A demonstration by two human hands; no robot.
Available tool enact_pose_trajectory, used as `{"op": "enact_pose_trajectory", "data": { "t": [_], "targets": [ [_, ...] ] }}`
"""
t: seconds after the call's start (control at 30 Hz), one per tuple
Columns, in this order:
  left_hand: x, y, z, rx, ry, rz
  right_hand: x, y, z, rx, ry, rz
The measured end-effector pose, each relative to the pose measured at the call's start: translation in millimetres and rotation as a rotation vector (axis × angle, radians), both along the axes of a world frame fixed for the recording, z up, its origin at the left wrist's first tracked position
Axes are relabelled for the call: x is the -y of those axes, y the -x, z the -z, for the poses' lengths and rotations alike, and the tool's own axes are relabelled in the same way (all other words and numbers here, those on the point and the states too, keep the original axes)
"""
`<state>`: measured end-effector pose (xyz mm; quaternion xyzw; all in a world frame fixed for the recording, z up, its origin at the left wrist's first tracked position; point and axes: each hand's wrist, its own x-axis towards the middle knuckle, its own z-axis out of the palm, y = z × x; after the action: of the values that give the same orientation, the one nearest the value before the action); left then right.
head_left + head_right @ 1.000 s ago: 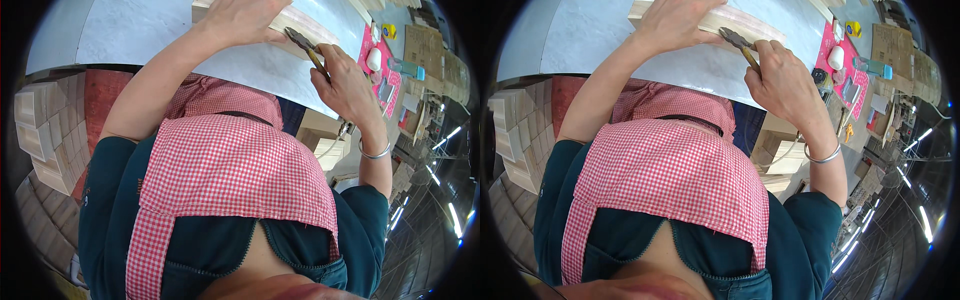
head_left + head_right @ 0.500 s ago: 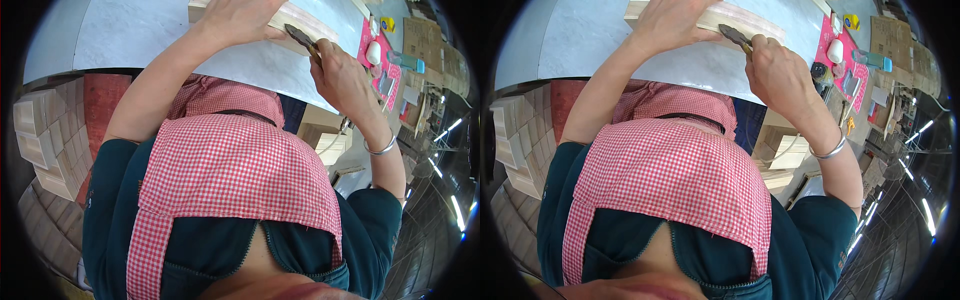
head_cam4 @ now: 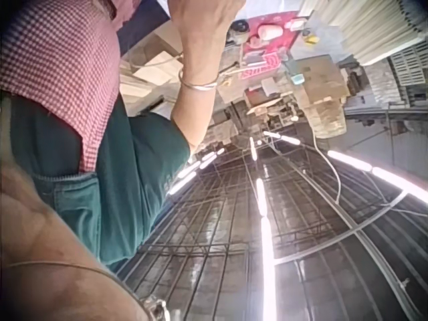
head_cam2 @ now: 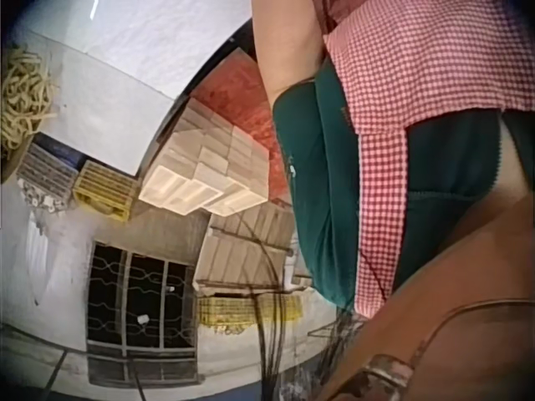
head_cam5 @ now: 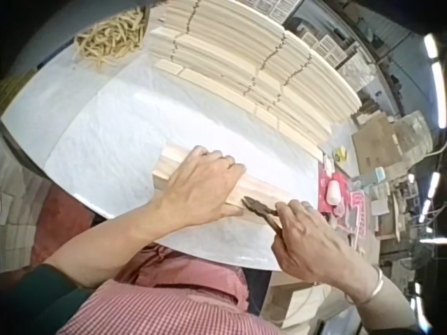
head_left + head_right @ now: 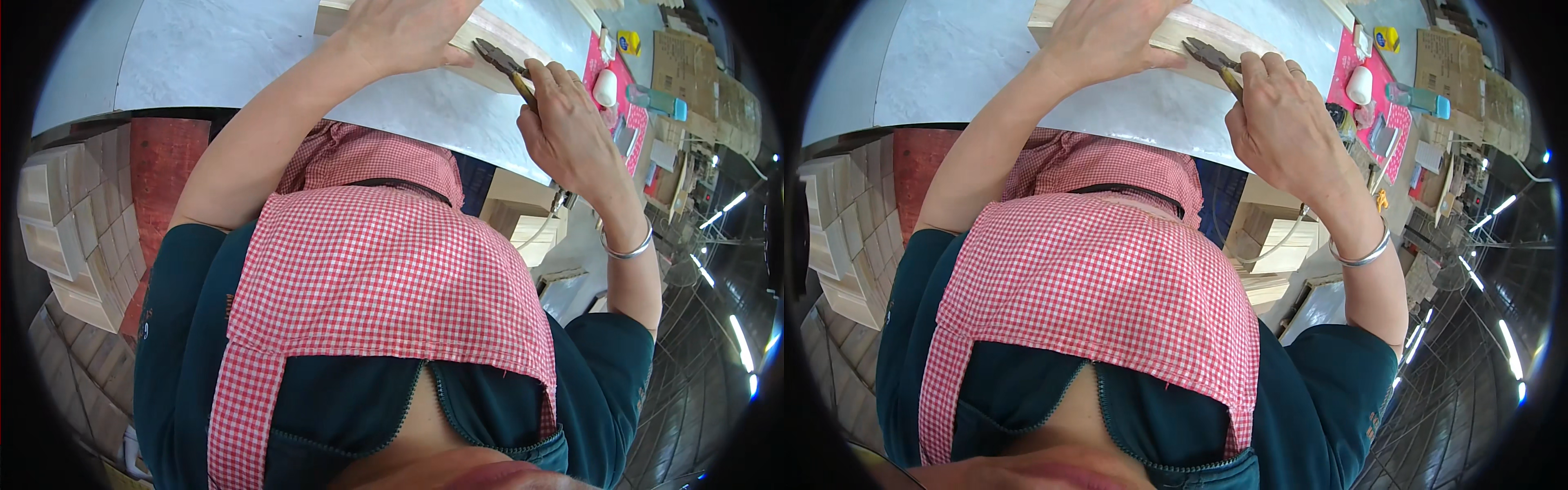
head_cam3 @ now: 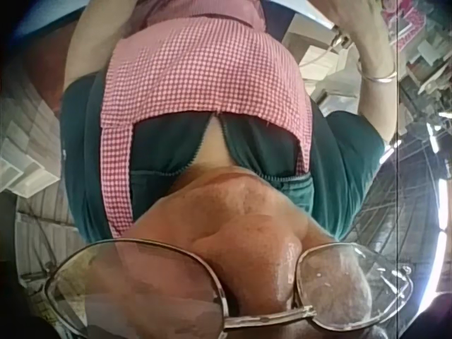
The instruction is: Assembling wooden boxes using glue and a pneumatic nail gun.
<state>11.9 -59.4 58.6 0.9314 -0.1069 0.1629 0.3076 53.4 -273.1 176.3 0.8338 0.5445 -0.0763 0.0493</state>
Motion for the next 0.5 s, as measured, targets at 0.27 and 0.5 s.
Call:
{"op": "enact_pose_trajectory", "data": {
  "t": [0.27, 0.5],
  "targets": [
    [0.9, -0.3, -6.9, -0.128, 0.050, 0.027, -14.7, 17.2, -7.0, 0.057, 0.200, 0.072],
    [2.3, 1.9, -12.4, -0.197, 0.051, 0.027, -27.1, 8.5, -9.6, 0.006, 0.386, 0.272]
  ]
}}
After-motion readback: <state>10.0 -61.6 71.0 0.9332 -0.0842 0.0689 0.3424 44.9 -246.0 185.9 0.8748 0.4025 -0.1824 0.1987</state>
